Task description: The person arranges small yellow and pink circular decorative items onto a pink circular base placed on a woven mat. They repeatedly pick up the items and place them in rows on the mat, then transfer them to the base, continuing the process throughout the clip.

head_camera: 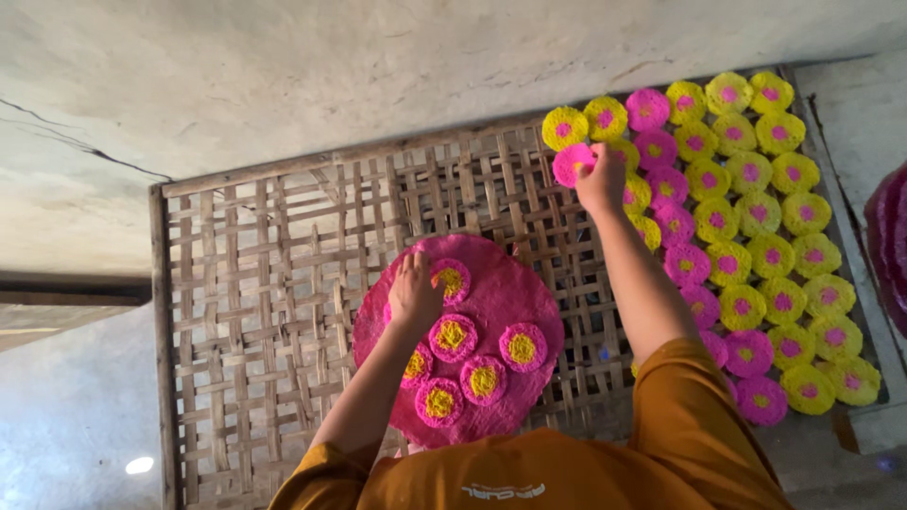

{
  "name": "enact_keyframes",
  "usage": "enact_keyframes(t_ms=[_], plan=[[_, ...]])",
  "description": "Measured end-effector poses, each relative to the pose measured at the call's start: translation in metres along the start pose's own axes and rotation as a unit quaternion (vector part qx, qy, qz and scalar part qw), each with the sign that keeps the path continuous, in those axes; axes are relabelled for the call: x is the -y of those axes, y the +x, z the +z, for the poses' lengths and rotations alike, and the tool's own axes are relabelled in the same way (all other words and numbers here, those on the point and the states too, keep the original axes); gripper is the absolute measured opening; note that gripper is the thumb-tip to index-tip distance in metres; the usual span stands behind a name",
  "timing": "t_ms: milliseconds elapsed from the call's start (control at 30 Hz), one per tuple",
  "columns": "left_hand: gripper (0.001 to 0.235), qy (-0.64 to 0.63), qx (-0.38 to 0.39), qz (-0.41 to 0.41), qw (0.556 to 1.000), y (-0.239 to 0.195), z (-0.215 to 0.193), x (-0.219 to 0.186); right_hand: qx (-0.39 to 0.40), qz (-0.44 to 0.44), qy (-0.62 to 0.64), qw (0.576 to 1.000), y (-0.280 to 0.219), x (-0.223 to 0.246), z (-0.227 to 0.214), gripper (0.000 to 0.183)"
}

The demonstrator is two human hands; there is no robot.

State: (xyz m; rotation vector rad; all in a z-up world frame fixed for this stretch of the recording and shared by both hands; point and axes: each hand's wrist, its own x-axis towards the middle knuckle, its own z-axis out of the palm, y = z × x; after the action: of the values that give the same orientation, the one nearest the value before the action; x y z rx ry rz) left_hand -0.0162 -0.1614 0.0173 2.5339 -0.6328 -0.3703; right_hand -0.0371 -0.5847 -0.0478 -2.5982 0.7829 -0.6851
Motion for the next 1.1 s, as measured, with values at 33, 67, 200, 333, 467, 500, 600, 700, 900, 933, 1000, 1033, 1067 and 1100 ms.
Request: enact_keyframes(t_ms=[33, 67, 200, 333, 467, 500, 600, 700, 900, 933, 1000, 1033, 1067, 1100], plan=[[0.051, -0.008, -0.003, 0.005, 1.0, 0.0, -0.001, -0.002, -0.025, -0.021, -0.034, 0.999, -0.003, 0.011, -0.009, 0.035], [0.047, -0.016, -0.006, 0.009, 1.0, 0.001, -0.003, -0.005, -0.051, -0.041, -0.067, 0.996, -0.004, 0.025, -0.018, 0.038], [0.053, -0.072, 0.071, -0.067, 0.993, 0.008, -0.004, -0.011, -0.15, -0.096, -0.105, 0.978, -0.02, 0.082, -0.065, 0.057], [0.043, -0.187, 0.012, -0.036, 0.982, 0.004, 0.002, -0.016, 0.304, 0.014, 0.326, 0.895, -0.113, 0.158, -0.079, 0.028], [0.055, -0.282, 0.072, -0.058, 0.955, 0.001, 0.002, -0.03, 0.313, -0.037, 0.335, 0.888, -0.2, 0.206, -0.074, 0.048], [0.055, -0.295, 0.09, -0.064, 0.949, 0.0, 0.0, -0.033, 0.264, -0.046, 0.311, 0.912, -0.208, 0.209, -0.068, 0.044], [0.044, -0.298, 0.073, -0.011, 0.952, -0.011, -0.013, -0.036, 0.148, -0.054, 0.248, 0.956, -0.222, 0.206, -0.049, 0.028], [0.037, -0.254, 0.035, -0.035, 0.966, -0.019, -0.032, -0.019, 0.138, -0.001, 0.25, 0.958, -0.22, 0.196, -0.033, 0.013], [0.056, 0.094, -0.14, -0.011, 0.986, -0.012, -0.033, 0.042, 0.149, -0.003, 0.302, 0.942, -0.224, 0.193, -0.038, 0.014], [0.044, 0.085, -0.133, 0.008, 0.987, -0.012, -0.029, 0.048, 0.139, -0.008, 0.297, 0.945, -0.223, 0.196, -0.042, 0.015], [0.02, 0.066, -0.118, 0.047, 0.99, -0.014, -0.024, 0.056, 0.128, -0.008, 0.296, 0.946, -0.221, 0.204, -0.048, 0.017], [0.021, 0.022, -0.106, 0.071, 0.992, -0.018, -0.022, 0.059, 0.128, -0.002, 0.301, 0.945, -0.222, 0.207, -0.051, 0.018], [0.021, -0.022, -0.093, 0.094, 0.991, -0.021, -0.021, 0.06, 0.128, 0.003, 0.305, 0.944, -0.222, 0.21, -0.052, 0.018], [0.022, -0.066, -0.08, 0.119, 0.987, -0.021, -0.022, 0.06, 0.124, 0.007, 0.311, 0.942, -0.222, 0.212, -0.053, 0.02]])
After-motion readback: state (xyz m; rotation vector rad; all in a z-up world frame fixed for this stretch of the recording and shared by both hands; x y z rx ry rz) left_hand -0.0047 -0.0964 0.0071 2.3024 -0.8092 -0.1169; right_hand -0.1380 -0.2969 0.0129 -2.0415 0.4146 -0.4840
